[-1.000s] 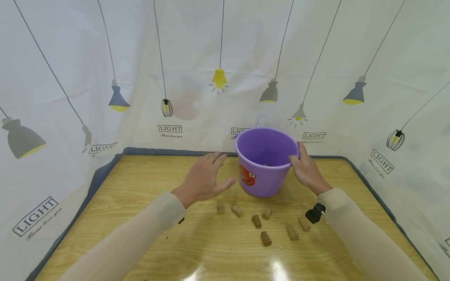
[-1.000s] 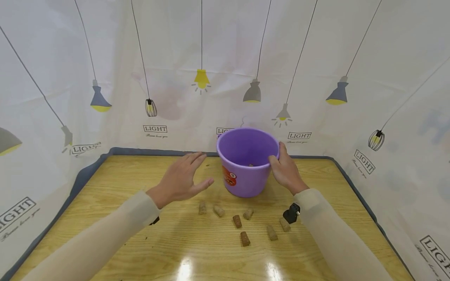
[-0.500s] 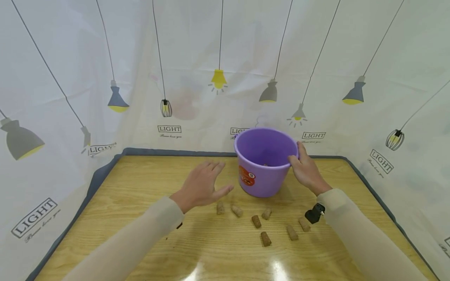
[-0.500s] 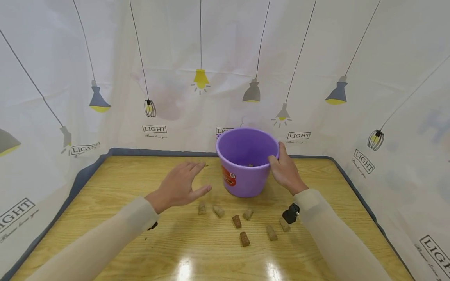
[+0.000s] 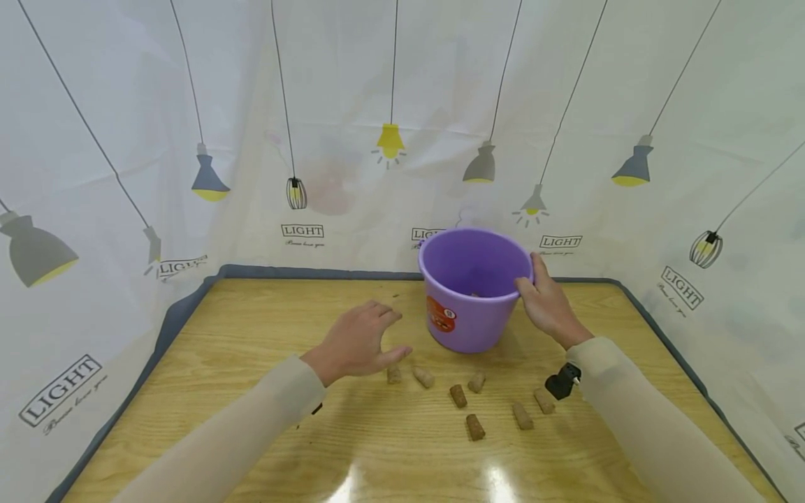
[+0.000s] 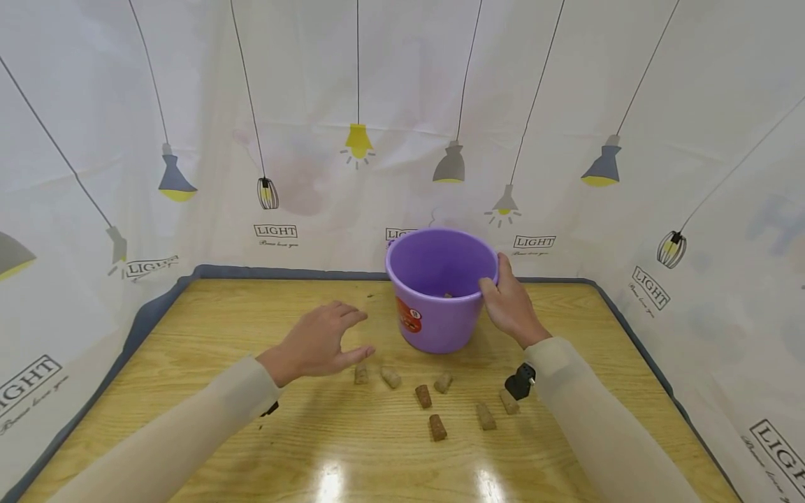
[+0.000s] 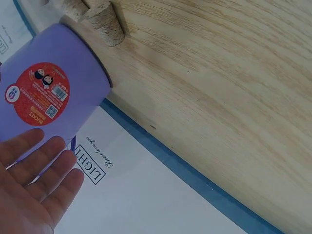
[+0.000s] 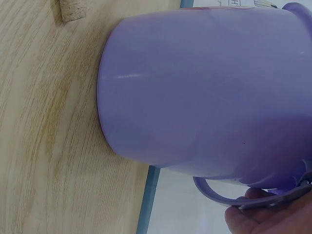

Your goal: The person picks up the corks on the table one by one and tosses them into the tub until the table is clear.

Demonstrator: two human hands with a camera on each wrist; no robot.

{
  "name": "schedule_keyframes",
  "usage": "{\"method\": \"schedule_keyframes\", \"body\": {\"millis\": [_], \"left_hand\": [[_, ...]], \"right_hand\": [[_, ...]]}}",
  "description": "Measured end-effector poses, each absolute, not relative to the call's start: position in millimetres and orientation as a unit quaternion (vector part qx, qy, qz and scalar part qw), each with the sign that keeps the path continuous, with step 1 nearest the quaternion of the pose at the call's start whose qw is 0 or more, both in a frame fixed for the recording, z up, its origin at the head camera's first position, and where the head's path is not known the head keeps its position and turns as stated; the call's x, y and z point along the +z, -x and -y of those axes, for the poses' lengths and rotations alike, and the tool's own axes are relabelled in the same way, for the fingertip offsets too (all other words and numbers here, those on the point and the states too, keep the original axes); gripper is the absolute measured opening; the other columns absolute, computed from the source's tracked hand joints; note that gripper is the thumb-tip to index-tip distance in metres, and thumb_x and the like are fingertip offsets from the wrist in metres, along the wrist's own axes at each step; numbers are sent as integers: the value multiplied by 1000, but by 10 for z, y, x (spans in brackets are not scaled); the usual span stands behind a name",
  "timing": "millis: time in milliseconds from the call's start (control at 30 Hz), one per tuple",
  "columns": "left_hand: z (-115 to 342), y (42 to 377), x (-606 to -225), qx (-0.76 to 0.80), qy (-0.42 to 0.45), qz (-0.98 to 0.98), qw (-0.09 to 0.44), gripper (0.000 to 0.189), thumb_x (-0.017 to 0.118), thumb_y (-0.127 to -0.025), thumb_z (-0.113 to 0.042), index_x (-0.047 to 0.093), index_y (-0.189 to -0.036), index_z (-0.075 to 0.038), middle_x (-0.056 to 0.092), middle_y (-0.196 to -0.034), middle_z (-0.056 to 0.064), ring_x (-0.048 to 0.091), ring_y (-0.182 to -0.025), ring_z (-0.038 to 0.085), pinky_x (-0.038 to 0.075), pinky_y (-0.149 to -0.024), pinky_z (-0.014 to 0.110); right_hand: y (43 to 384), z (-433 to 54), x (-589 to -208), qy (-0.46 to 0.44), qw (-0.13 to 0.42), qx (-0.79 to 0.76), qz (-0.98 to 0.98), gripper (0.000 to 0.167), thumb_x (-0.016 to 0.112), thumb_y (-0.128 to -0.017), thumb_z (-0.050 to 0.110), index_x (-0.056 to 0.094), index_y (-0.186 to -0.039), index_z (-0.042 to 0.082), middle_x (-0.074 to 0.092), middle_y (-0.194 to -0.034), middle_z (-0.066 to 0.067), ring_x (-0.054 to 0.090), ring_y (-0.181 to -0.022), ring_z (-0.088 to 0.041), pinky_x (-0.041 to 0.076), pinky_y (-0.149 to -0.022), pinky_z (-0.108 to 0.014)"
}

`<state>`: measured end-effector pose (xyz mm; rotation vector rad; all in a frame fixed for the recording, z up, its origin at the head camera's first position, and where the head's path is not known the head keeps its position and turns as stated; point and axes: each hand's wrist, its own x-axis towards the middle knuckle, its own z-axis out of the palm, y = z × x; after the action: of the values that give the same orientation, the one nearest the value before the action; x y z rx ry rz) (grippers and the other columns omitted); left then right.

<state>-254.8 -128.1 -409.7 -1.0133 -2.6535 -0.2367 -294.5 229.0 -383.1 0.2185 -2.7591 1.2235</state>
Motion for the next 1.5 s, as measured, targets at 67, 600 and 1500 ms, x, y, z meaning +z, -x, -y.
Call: {"method": "schedule_keyframes", "body": {"millis": [67, 600, 1500], "left_hand": [[1283, 2550, -4115, -79, 353, 922, 140, 65, 64, -93, -57, 68, -130, -5, 70, -127, 13, 64, -119, 30, 54, -101, 44], [1296, 2515, -4228, -49, 351, 933, 68, 56, 66, -94, -52, 72, -125, -5, 73, -120, 12, 68, -108, 29, 59, -91, 42], [1284, 2538, -4499, -20, 346, 938, 26, 57, 74, -87, -56, 75, -113, -6, 74, -105, 7, 68, -98, 26, 60, -85, 42]], "right_hand": [[2946, -2289, -3830, -71, 59, 402, 911, 75, 32, -105, 37, -4, -165, 7, 22, -165, -26, 24, -150, -46, 23, -121, -63], [2941, -2267, -3808, -73, 55, 400, 912, 75, 31, -106, 39, -5, -165, 11, 21, -166, -25, 23, -151, -45, 23, -120, -64], [2957, -2290, -3846, -71, 62, 400, 912, 75, 32, -105, 36, -4, -165, 8, 22, -165, -27, 24, -150, -47, 22, -121, -63]]}}
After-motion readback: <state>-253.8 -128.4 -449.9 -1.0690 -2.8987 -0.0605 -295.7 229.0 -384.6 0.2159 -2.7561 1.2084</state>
